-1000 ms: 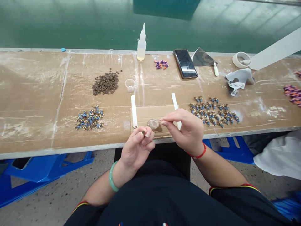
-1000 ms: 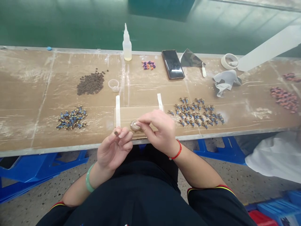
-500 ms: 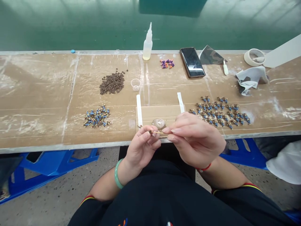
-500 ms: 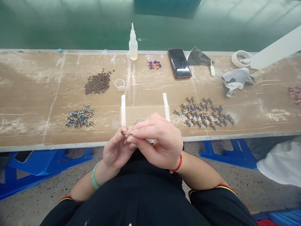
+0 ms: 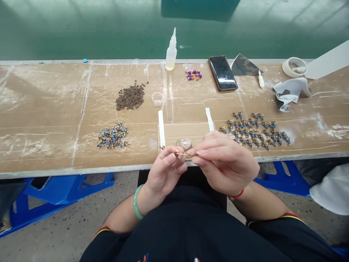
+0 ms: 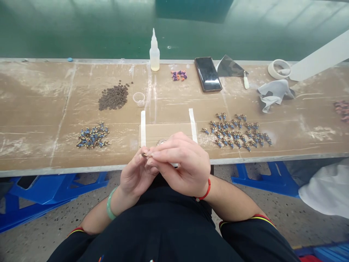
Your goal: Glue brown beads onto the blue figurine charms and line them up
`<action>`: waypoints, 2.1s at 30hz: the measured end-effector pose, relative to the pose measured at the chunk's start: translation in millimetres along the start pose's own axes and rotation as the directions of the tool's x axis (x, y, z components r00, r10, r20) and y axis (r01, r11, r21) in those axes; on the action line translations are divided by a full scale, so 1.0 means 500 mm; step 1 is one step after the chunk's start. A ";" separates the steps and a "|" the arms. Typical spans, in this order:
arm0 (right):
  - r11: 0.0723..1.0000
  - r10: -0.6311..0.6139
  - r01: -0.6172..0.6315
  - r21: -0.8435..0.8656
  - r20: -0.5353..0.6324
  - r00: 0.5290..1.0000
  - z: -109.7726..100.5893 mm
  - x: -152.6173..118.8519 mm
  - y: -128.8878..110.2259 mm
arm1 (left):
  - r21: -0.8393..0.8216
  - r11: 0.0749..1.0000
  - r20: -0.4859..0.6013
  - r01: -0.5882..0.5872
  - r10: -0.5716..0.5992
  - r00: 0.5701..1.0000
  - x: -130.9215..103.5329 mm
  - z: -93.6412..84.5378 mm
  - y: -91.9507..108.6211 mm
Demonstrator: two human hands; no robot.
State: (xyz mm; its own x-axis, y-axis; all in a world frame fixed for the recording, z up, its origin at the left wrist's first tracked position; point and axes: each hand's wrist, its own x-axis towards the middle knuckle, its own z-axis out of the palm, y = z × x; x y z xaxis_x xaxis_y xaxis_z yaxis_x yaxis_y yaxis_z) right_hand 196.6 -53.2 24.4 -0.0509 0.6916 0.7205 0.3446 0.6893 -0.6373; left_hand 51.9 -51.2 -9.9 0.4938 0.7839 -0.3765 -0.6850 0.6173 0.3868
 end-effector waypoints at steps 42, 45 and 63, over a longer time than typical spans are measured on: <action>0.698 0.599 0.187 -0.692 0.706 0.377 0.087 0.116 0.024 | -0.105 0.927 0.052 -0.359 0.366 0.929 -0.041 -0.084 0.102; 0.669 0.639 0.199 -0.716 0.692 0.336 0.111 0.109 0.019 | -0.119 0.934 0.037 -0.336 0.342 0.939 -0.045 -0.083 0.091; 0.853 0.353 -0.489 0.182 0.488 0.798 0.085 0.048 -0.040 | 0.173 0.827 0.058 -0.535 0.534 0.844 -0.051 -0.082 0.084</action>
State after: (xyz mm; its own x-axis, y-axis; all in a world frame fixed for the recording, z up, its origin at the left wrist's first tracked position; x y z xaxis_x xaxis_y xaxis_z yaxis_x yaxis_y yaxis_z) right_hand 148.7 -41.1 43.0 -0.3767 0.9007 0.2163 0.1479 0.2890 -0.9458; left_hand -11.4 -47.8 -18.6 0.0820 0.9947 -0.0626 -0.7382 0.1028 0.6667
